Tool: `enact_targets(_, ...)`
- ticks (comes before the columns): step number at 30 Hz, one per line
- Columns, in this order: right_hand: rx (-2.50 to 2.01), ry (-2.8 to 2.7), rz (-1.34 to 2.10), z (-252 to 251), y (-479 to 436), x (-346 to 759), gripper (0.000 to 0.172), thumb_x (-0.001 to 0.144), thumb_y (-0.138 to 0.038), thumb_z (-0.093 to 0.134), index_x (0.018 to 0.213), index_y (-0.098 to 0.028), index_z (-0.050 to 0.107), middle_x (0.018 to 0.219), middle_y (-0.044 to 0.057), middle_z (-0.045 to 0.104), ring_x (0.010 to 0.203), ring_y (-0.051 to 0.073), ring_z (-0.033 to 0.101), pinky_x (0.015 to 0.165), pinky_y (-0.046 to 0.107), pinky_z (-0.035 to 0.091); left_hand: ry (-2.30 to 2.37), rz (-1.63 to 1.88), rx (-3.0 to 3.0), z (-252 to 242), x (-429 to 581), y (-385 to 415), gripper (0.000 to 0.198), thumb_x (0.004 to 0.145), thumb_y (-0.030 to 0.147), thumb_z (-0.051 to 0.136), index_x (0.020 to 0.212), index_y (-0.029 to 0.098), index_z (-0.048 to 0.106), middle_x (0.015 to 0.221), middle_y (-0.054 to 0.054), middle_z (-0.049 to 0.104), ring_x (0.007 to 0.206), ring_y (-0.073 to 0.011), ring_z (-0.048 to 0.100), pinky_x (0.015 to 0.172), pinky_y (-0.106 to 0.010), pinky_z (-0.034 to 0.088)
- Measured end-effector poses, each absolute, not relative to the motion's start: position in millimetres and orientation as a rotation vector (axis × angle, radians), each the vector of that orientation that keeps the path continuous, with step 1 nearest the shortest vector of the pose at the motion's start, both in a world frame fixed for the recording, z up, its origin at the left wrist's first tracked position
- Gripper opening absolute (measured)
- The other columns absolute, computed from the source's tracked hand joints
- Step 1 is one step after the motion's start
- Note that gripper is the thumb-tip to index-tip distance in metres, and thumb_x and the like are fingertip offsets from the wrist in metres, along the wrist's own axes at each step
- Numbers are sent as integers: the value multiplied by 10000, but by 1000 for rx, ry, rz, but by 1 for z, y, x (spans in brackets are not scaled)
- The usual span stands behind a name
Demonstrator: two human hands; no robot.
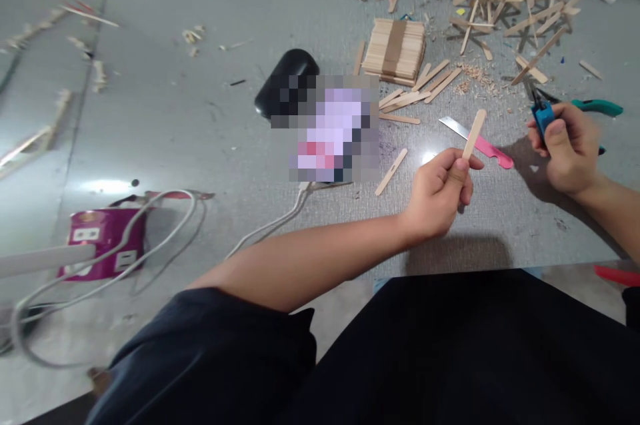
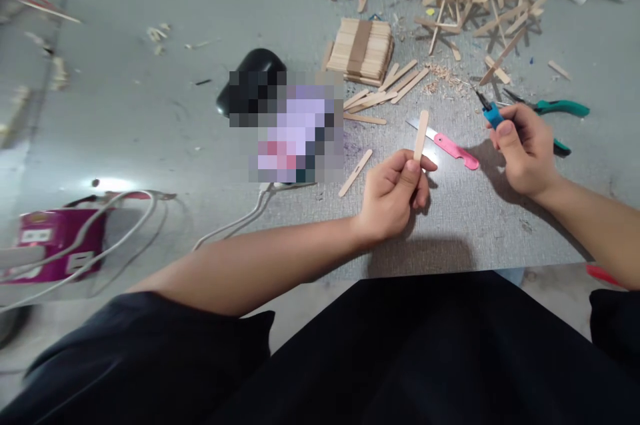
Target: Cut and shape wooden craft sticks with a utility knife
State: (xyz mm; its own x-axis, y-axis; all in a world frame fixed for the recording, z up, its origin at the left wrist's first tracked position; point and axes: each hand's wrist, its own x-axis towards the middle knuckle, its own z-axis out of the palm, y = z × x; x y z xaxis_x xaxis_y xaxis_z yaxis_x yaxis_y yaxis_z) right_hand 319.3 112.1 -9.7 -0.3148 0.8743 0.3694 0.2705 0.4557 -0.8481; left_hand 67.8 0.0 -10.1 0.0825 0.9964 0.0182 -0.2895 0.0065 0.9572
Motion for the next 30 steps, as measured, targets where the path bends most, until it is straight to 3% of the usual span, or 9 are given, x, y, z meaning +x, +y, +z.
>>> enact_targets(5, -1032, -1814, 730, -11, 114, 314, 418, 1036, -687, 829, 1005, -297, 683, 826, 2, 664, 692, 182, 555, 671, 403, 459, 983, 1270, 1045, -10, 68, 3, 566, 1139, 795, 652, 1061, 236, 687, 577, 74, 581, 470, -95, 502, 470, -235, 425)
enact_targets(13, -1153, -1824, 528, -17, 110, 308, 370, 1011, -577, 800, 912, -318, 554, 772, -20, 570, 695, 214, 518, 706, 434, 488, 1010, 1264, 1041, -9, 70, 5, 528, 1114, 756, 702, 1034, 236, 661, 574, 70, 606, 463, -90, 503, 466, -229, 417)
enact_targets(16, -1217, -1877, 524, -15, 110, 308, 282, 958, -501, 825, 1014, -313, 623, 865, 2, 668, 755, 237, 603, 743, 452, 535, 1008, 1258, 1039, -8, 70, 5, 533, 1112, 759, 696, 1030, 235, 654, 580, 66, 619, 466, -88, 510, 470, -224, 425)
enact_targets(20, -1312, -2055, 461, -11, 112, 307, 355, 860, -408, 895, 1149, -289, 726, 1080, 79, 820, 984, 327, 752, 899, 530, 613, 1005, 1252, 1029, -10, 70, 6, 528, 1109, 754, 699, 1024, 235, 655, 581, 59, 631, 464, -87, 510, 469, -222, 414)
enact_targets(27, -1301, -2326, 333, -10, 120, 315, 305, 976, -438, 849, 1239, -291, 805, 1295, 151, 830, 1260, 446, 741, 1129, 699, 591, 1004, 1258, 1001, -14, 74, 10, 468, 1141, 696, 652, 1052, 236, 657, 582, 61, 622, 467, -92, 501, 474, -221, 406)
enact_targets(30, -1297, -2401, 273, -8, 118, 317, 321, 1027, -439, 781, 1306, -283, 820, 1319, 163, 814, 1274, 451, 720, 1145, 713, 574, 986, 1272, 1008, -14, 75, 10, 452, 1151, 672, 643, 1042, 234, 658, 578, 65, 606, 460, -92, 481, 472, -225, 400)
